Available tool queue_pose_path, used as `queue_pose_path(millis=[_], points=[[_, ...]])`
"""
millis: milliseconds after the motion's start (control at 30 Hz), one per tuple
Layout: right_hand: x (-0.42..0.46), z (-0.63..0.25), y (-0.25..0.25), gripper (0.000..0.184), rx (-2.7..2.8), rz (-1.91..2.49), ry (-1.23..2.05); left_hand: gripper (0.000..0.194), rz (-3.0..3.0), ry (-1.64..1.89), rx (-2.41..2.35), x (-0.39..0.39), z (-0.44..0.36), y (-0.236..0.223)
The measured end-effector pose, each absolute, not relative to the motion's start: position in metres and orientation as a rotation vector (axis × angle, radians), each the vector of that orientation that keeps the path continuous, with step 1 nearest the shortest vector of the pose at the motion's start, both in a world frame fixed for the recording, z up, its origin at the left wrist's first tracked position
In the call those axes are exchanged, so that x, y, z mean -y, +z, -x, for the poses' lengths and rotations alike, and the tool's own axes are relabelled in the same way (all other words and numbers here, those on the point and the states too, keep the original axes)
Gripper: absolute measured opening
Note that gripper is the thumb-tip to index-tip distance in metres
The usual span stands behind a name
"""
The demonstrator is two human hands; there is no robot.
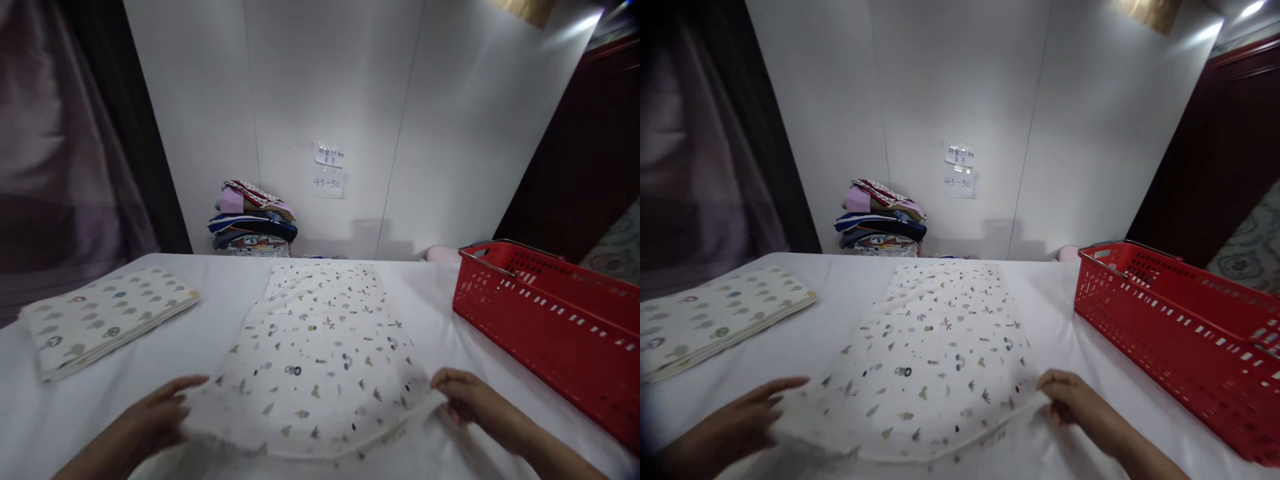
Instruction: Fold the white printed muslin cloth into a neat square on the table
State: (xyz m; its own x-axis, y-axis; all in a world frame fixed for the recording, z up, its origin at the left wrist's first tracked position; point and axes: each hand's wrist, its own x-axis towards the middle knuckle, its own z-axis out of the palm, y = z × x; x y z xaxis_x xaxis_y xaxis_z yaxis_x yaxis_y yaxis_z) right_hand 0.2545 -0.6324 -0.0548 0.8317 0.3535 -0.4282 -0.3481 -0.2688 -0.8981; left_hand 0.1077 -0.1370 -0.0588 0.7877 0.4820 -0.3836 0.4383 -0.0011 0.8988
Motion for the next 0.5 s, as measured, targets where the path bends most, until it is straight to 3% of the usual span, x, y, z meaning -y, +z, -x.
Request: queue_pose_path(millis=[100, 233, 367, 500], points=[[0.600, -0.320, -0.011, 0.010, 0.002, 1.753, 0.462, 0.045, -1.532, 0.053, -0.542, 0.144, -0.182, 0.005], [0.562, -0.407, 0.093, 0.011, 0.069, 1.662, 0.063, 0.026, -1.538, 0.430, -0.357, 0.157, -0.287, 0.119], [0.557, -0.446, 0.195, 0.013, 0.421, 1.399, -0.483, 0.044, -1.523, 0.726, -0.170, 0.162, -0.331, 0.226], [0.569, -0.436, 0.230, 0.022, 0.602, 1.307, -0.709, 0.056, -1.590, 0.929, 0.080, 0.161, -0.311, 0.272]])
